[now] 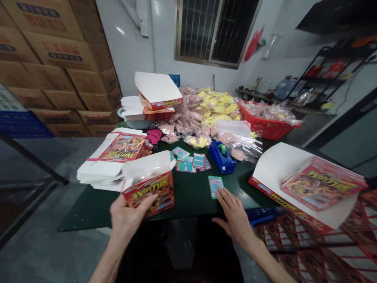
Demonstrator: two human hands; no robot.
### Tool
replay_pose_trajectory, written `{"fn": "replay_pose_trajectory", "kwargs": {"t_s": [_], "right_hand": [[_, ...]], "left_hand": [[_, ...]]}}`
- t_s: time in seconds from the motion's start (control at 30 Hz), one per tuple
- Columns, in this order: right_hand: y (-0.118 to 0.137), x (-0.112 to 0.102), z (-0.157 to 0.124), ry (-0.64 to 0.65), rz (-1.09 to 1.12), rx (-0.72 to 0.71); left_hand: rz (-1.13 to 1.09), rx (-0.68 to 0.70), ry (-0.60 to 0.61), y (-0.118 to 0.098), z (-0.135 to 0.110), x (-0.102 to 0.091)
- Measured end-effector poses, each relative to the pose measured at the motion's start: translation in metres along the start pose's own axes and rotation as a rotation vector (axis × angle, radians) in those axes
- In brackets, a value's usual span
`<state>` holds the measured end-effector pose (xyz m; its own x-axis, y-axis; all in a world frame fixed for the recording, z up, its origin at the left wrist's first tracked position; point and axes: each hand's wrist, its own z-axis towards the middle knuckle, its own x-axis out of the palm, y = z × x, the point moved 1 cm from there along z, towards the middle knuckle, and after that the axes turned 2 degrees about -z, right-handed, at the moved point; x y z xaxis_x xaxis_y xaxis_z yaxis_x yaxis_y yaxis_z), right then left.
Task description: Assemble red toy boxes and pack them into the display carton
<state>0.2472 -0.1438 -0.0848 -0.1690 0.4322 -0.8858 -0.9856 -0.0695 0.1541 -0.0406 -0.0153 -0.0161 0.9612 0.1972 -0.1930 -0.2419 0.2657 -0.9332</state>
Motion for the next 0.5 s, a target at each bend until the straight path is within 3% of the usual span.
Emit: {"fn": "replay_pose_trajectory", "kwargs": {"t_s": [0.13,0.27,0.4,0.5], "right_hand": [[-0.006,-0.005,-0.008,-0.115,0.196,-0.091],[0.000,-0.026,0.010,-0.159,0.272,-0.154],[-0.002,-0.047,0.063,-0.445,0.041,-0.148],[-0.007,-0.052,0.120,-0.475,-0.106,-0.125]], "left_hand": [[0.007,0.040,0.027,-0.002,-0.005,0.020],[0.051,0.118,0.014,-0.010,-0.005,0.016],[0.058,0.219,-0.133,-0.011,-0.004,0.005],[0.088,0.272,-0.239,-0.011,-0.005,-0.004]]}}
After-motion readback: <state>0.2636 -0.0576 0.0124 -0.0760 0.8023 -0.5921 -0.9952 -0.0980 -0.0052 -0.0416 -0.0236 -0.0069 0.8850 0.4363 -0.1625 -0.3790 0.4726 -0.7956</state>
